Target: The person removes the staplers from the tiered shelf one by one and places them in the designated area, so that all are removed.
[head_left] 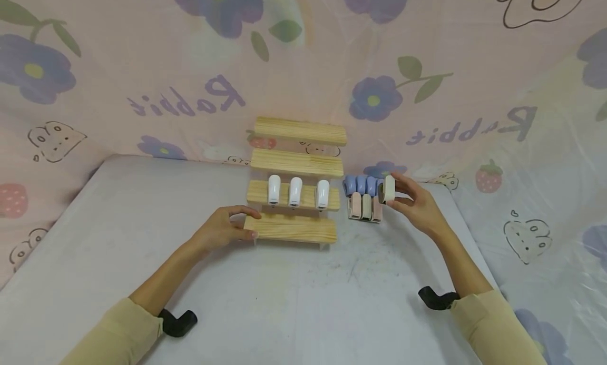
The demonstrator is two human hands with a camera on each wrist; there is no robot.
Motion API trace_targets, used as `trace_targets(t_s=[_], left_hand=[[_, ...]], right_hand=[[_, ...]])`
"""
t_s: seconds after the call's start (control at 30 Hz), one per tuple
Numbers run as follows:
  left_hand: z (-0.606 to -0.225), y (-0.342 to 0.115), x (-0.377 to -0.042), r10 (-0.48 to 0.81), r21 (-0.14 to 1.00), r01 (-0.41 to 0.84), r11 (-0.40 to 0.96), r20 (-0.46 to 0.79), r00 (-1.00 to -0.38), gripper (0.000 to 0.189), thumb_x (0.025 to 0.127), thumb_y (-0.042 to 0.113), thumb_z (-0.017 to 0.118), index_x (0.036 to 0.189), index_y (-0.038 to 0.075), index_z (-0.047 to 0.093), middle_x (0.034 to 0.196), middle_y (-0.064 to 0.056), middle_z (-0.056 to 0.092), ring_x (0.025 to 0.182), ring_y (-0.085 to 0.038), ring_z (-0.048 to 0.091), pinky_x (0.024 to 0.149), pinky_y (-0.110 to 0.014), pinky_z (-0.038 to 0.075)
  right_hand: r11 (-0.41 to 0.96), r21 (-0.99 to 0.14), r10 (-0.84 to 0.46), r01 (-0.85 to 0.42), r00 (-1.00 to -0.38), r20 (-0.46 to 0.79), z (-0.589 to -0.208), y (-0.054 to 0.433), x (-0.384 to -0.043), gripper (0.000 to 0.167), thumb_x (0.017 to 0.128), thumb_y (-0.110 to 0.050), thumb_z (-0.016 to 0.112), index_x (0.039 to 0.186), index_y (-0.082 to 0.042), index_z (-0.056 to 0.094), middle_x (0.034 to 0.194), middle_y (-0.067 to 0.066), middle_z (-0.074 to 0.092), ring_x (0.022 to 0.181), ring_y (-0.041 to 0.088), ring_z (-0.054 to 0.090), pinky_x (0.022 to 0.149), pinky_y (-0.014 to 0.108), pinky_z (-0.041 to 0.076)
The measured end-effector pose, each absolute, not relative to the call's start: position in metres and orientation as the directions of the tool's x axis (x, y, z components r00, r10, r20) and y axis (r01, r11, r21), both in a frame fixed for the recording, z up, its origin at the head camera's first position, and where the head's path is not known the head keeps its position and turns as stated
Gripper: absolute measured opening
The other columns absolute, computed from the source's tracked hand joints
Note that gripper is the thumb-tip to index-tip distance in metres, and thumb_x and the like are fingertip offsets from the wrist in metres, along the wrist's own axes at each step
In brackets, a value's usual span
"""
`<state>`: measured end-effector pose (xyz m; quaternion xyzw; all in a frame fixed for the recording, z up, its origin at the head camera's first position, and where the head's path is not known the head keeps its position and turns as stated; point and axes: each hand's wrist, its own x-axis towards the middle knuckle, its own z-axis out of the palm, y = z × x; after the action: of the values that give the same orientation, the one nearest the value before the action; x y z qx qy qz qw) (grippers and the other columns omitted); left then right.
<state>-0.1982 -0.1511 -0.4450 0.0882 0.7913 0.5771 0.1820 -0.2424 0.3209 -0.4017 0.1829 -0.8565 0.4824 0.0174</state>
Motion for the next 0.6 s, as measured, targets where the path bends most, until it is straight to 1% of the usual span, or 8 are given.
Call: trace_targets(t_s=[0.07, 0.17, 0.2, 0.33, 0.4, 0.53, 0.6], left_hand=[[-0.444, -0.151, -0.198, 0.347, 0.944, -0.079, 0.32, -0.194, -0.918, 0.049, 0.081, 0.018, 0.084, 0.125, 0.01, 0.065, 0.132, -0.015, 0.059, 0.075, -0.021, 0.06, 0.066, -0.032, 0.043], [-0.445, -0.151, -0.198, 0.341, 0.942, -0.083, 0.326, -0.2, -0.919, 0.049, 0.081, 0.019, 0.084, 0.125, 0.011, 0.065, 0.13, -0.013, 0.06, 0.076, -0.021, 0.06, 0.068, -0.033, 0.045], [-0.445, -0.15, -0.198, 0.343, 0.941, -0.083, 0.329, -0.201, -0.918, 0.049, 0.081, 0.02, 0.084, 0.125, 0.011, 0.066, 0.126, -0.013, 0.063, 0.075, -0.022, 0.06, 0.068, -0.033, 0.045], [-0.446, -0.15, -0.199, 0.339, 0.935, -0.082, 0.345, -0.205, -0.918, 0.048, 0.08, 0.023, 0.085, 0.124, 0.013, 0.066, 0.118, -0.011, 0.067, 0.074, -0.021, 0.059, 0.067, -0.032, 0.044], [-0.446, -0.15, -0.198, 0.33, 0.932, -0.083, 0.352, -0.207, -0.921, 0.047, 0.079, 0.022, 0.085, 0.122, 0.014, 0.067, 0.123, -0.011, 0.065, 0.074, -0.019, 0.059, 0.067, -0.032, 0.043], [-0.446, -0.151, -0.199, 0.325, 0.932, -0.073, 0.355, -0.196, -0.925, 0.046, 0.079, 0.02, 0.085, 0.121, 0.014, 0.068, 0.139, -0.011, 0.054, 0.072, -0.017, 0.055, 0.067, -0.032, 0.041], [-0.445, -0.151, -0.199, 0.334, 0.933, -0.067, 0.353, -0.193, -0.923, 0.046, 0.08, 0.02, 0.085, 0.122, 0.013, 0.067, 0.138, -0.013, 0.054, 0.07, -0.017, 0.054, 0.065, -0.032, 0.04]], right_hand=[[0.472, -0.822, -0.29, -0.317, -0.937, 0.195, -0.405, 0.324, -0.242, 0.072, 0.091, 0.0, 0.069, 0.154, -0.005, 0.033, 0.142, 0.022, 0.047, 0.122, 0.012, 0.049, 0.094, 0.017, 0.045], [0.46, -0.829, -0.292, -0.319, -0.936, 0.198, -0.411, 0.329, -0.241, 0.075, 0.091, 0.002, 0.069, 0.155, -0.009, 0.032, 0.143, 0.023, 0.046, 0.121, 0.01, 0.049, 0.093, 0.016, 0.045], [0.456, -0.83, -0.294, -0.322, -0.934, 0.2, -0.413, 0.331, -0.241, 0.075, 0.091, 0.003, 0.069, 0.155, -0.009, 0.032, 0.142, 0.024, 0.046, 0.121, 0.009, 0.05, 0.093, 0.015, 0.045], [0.427, -0.837, -0.312, -0.341, -0.925, 0.217, -0.422, 0.337, -0.241, 0.072, 0.092, 0.005, 0.067, 0.154, -0.006, 0.033, 0.143, 0.028, 0.045, 0.119, 0.004, 0.05, 0.092, 0.014, 0.045], [0.417, -0.842, -0.319, -0.343, -0.922, 0.218, -0.426, 0.34, -0.241, 0.069, 0.092, 0.004, 0.066, 0.153, -0.003, 0.034, 0.143, 0.029, 0.044, 0.119, 0.005, 0.05, 0.093, 0.014, 0.045], [0.401, -0.852, -0.327, -0.336, -0.922, 0.209, -0.435, 0.344, -0.244, 0.068, 0.092, 0.006, 0.066, 0.151, 0.002, 0.035, 0.139, 0.031, 0.046, 0.118, 0.008, 0.051, 0.093, 0.015, 0.045], [0.416, -0.849, -0.323, -0.326, -0.925, 0.198, -0.439, 0.348, -0.244, 0.068, 0.091, 0.006, 0.067, 0.151, 0.003, 0.035, 0.138, 0.031, 0.047, 0.117, 0.009, 0.053, 0.092, 0.015, 0.046]])
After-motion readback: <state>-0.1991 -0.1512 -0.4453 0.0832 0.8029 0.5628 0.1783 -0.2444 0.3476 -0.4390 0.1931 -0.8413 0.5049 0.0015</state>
